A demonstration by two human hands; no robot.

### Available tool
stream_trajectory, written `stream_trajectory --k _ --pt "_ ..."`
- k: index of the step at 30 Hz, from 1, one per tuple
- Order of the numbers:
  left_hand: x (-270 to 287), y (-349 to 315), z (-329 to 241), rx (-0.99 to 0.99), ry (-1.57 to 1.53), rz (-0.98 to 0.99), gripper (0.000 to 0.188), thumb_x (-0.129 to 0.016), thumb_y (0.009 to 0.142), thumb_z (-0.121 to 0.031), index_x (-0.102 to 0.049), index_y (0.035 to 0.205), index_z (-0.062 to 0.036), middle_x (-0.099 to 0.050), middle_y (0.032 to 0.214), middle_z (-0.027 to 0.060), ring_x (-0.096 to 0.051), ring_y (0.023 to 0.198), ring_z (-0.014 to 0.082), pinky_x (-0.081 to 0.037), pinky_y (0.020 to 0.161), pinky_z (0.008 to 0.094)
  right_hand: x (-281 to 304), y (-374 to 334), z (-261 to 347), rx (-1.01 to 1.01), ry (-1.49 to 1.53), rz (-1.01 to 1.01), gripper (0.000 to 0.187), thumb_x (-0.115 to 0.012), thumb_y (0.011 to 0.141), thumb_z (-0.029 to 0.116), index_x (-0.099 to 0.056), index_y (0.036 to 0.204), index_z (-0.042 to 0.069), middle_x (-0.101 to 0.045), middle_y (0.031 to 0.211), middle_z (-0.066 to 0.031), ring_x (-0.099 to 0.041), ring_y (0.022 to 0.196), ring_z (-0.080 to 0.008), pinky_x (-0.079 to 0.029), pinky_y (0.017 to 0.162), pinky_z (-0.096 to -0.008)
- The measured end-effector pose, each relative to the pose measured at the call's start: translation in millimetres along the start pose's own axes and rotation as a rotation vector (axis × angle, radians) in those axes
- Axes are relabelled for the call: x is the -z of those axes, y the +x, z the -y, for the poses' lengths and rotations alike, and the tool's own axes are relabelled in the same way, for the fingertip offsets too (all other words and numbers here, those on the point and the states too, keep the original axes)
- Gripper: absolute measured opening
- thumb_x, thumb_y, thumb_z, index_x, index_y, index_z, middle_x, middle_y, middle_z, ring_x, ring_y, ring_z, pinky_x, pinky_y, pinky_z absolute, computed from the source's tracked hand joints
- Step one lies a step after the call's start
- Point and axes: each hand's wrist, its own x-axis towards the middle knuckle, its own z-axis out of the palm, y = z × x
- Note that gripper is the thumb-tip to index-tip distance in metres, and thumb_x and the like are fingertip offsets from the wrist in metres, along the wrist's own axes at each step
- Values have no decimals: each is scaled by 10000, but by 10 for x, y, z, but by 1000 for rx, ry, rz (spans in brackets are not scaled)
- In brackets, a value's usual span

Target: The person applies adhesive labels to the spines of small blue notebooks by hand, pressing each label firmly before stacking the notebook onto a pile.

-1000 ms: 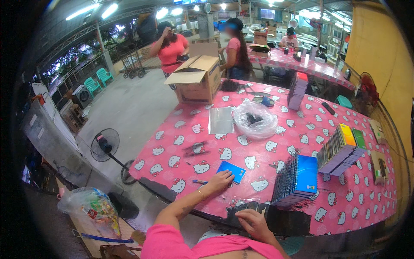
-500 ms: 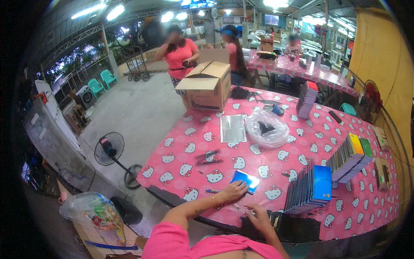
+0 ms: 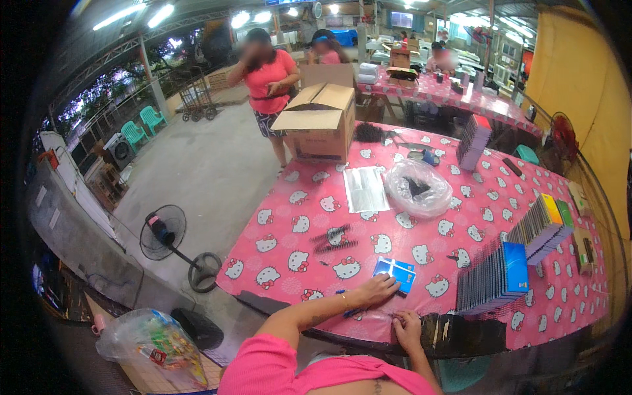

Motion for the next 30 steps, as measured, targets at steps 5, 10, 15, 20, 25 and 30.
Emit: stream_trajectory --k 5,10,15,20,25,30 --pt "37 1 -10 86 -85 -67 389 -602 897 -220 -554 1234 -31 -549 1245 206 -562 1115 371 -449 969 512 -33 28 1 -9 -14 -28 186 -696 823 94 -724 1000 45 -669 1028 -152 -645 942 -319 -521 815 -400" --pt "76 91 81 129 -89 34 479 -629 913 -313 -534 1297 -44 -480 1418 239 -496 1259 416 -431 994 517 -23 49 63 -44 30 -25 172 -687 829 100 -727 989 52 -671 1002 -149 -645 947 -320 -516 817 -398" --pt "-10 72 25 72 0 90 503 -603 923 -293 -519 1340 -25 -516 1373 278 -532 1230 451 -460 980 528 -36 78 -10 -97 -37 28 162 -679 842 111 -735 986 61 -666 960 -164 -657 912 -313 -526 795 -423" --pt "-169 97 -155 43 -18 79 457 -573 926 -248 -535 1295 17 -533 1318 337 -567 1176 506 -515 907 546 -24 61 -106 16 27 -60 228 -669 840 78 -702 1061 33 -676 980 -160 -660 925 -321 -514 847 -407" --pt "10 53 -298 73 -107 6 443 -621 925 -278 -540 1241 23 -528 1320 339 -553 1200 492 -490 976 538 159 167 -242 -96 29 -158 366 -688 857 71 -622 1211 7 -636 1021 -165 -652 896 -268 -519 820 -387" --pt "-43 -58 -494 133 40 8 459 -643 919 -301 -568 1237 20 -540 1328 327 -538 1216 481 -482 995 502 176 286 -205 -383 428 -76 448 -662 903 72 -558 1337 26 -660 1104 -144 -656 937 -199 -535 803 -333"
